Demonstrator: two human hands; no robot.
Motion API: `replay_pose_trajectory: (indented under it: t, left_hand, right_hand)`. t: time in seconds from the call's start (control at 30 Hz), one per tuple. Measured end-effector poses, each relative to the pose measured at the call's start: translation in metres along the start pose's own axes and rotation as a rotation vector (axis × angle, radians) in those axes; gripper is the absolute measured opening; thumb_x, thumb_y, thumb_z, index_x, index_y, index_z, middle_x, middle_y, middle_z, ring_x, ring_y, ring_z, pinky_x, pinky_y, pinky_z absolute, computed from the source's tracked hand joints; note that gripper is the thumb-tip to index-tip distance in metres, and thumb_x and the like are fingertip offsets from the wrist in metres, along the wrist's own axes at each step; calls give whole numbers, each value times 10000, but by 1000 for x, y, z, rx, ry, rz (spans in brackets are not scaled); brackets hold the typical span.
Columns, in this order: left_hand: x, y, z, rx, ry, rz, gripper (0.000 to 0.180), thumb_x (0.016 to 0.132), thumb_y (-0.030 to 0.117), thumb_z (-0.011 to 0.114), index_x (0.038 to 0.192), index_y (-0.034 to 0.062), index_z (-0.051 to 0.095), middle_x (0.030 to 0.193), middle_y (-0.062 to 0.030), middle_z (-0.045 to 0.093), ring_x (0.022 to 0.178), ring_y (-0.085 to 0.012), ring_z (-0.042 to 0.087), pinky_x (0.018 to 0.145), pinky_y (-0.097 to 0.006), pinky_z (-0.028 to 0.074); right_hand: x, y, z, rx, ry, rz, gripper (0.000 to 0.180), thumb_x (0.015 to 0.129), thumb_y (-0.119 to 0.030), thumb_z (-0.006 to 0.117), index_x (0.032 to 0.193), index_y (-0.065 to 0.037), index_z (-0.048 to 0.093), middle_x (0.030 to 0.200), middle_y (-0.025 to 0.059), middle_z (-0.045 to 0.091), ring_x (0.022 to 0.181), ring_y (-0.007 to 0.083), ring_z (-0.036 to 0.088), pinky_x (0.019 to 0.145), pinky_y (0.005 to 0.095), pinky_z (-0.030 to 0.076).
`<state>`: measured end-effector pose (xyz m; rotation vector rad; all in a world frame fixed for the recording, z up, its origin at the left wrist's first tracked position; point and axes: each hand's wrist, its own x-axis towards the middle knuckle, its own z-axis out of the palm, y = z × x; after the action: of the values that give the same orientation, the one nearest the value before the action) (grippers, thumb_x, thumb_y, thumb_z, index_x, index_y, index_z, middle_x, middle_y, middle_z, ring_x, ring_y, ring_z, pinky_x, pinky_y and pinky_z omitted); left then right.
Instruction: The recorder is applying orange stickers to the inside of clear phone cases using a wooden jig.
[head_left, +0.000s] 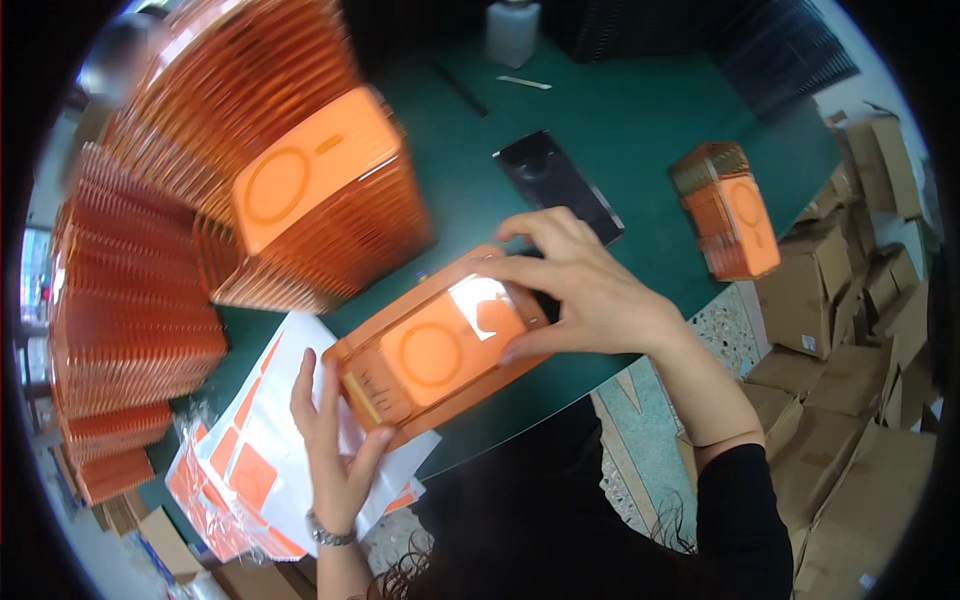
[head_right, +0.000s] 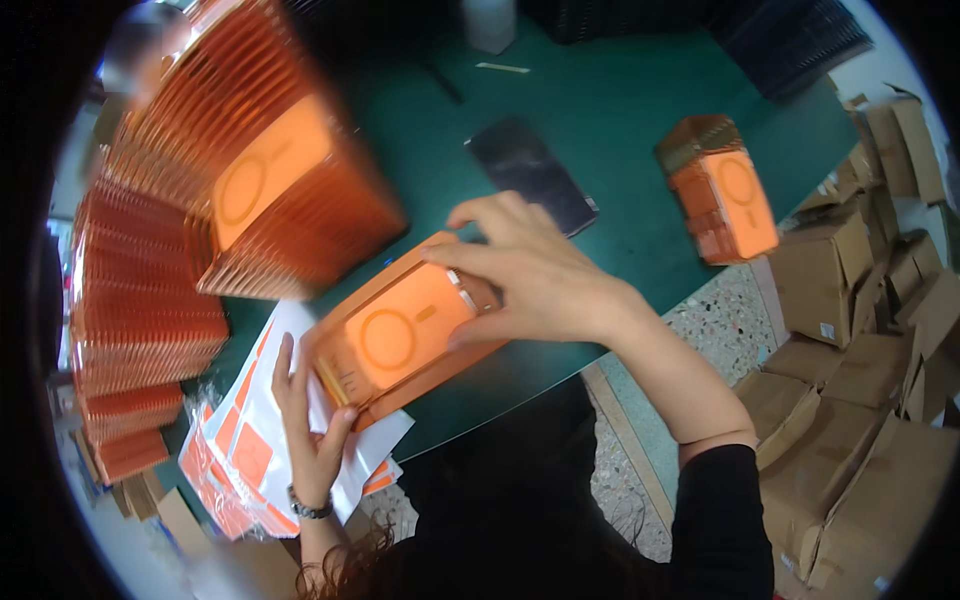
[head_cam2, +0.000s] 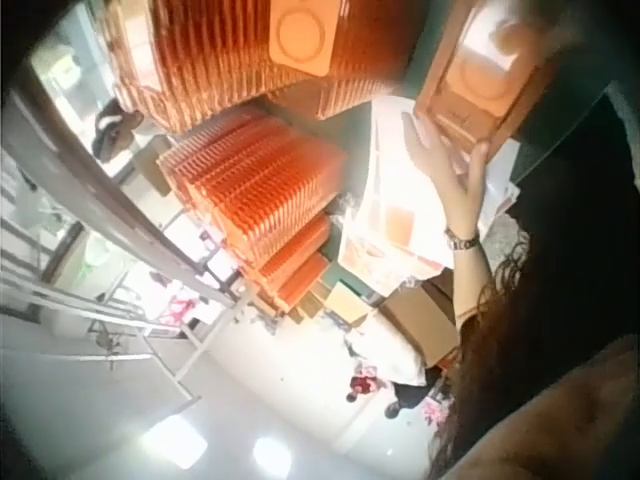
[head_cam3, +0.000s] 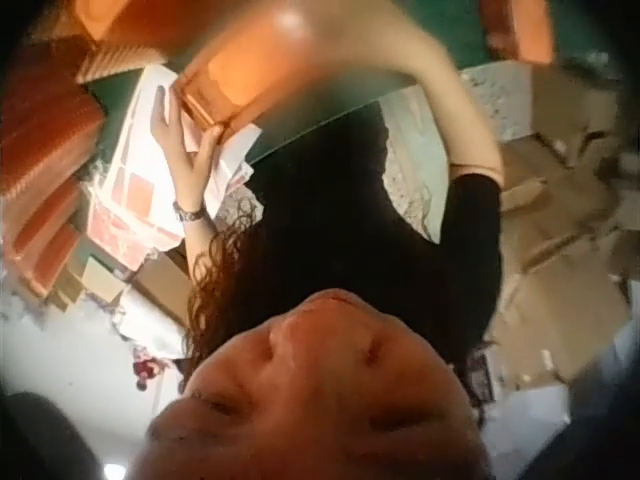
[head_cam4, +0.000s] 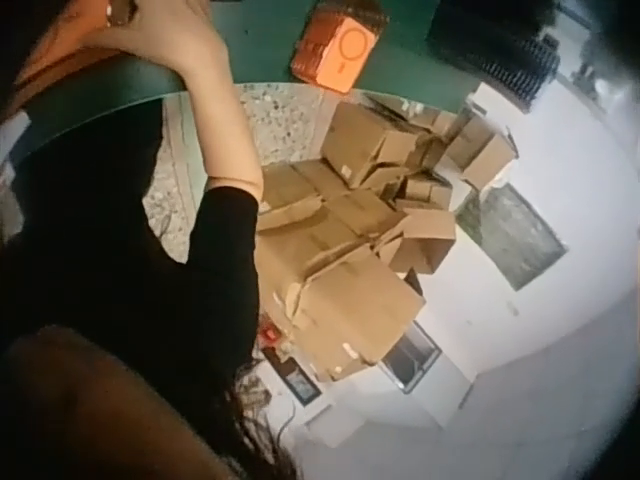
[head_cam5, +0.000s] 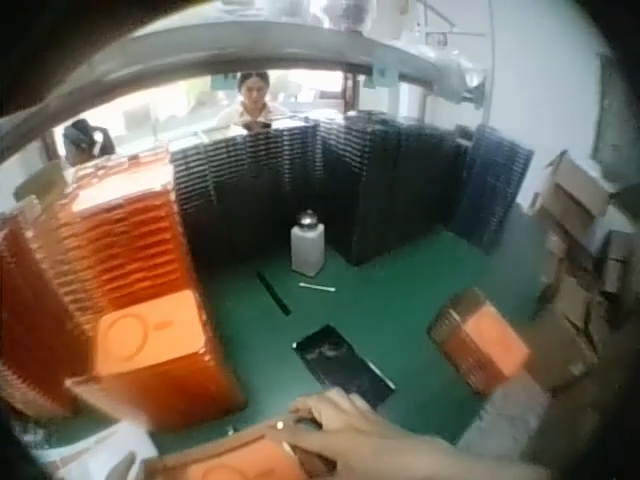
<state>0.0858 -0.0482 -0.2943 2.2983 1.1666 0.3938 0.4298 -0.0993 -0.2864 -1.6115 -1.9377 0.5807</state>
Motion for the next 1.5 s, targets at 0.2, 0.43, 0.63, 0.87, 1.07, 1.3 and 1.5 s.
replay_pose_trajectory:
  t: [0.2,0.43,0.63,0.87,1.07,1.3,1.5]
  left_hand:
    - [20,-25,-2,263,16,426,1011,768,585,777,1511,35,369,1439,-198,519,1345,-410,458,1186,-626,196]
    - [19,-38,12,153,178,444,965,802,649,728,1505,127,323,1400,-184,538,1305,-402,480,1185,-643,213]
    - [24,-37,13,-74,312,511,933,868,744,589,1523,166,259,1435,-218,494,1331,-430,461,1144,-622,314]
    - [5,-11,-23,-49,609,388,930,950,729,424,1627,165,128,1638,-229,257,1516,-434,230,1214,-611,172]
    - [-67,-48,-8,136,344,-187,724,1042,527,376,1571,38,307,1643,-196,270,1529,-375,237,1227,-539,192]
    - [-121,-57,8,213,20,-260,737,900,315,652,1551,98,383,1640,-253,235,1542,-404,176,1226,-599,68]
    - [-132,-61,14,264,-4,-200,783,864,383,748,1520,104,424,1625,-246,266,1526,-419,213,1202,-646,118]
  right_hand:
    - [18,-12,32,-17,16,-333,875,656,-466,874,1401,-116,575,1372,151,556,1344,335,473,1168,545,290]
    - [14,-9,43,88,94,-408,805,690,-380,866,1399,-133,577,1328,149,593,1295,328,548,1189,584,296]
    - [19,-6,38,272,104,-399,815,674,-381,888,1391,-143,582,1335,123,591,1265,326,567,1158,591,340]
    - [-50,-4,-50,-317,719,-76,811,620,-383,931,1299,-57,629,1229,155,619,1098,351,608,957,479,490]
    - [-111,57,-110,-687,783,843,800,785,-549,776,1342,-2,604,1218,187,603,1096,339,648,925,433,528]
    - [-128,60,-105,-663,522,947,690,810,-542,760,1260,-31,651,1186,210,631,1086,361,653,924,451,514]
    - [-157,128,-137,-487,392,779,590,915,-428,736,1195,80,631,1068,174,701,953,221,657,858,343,518]
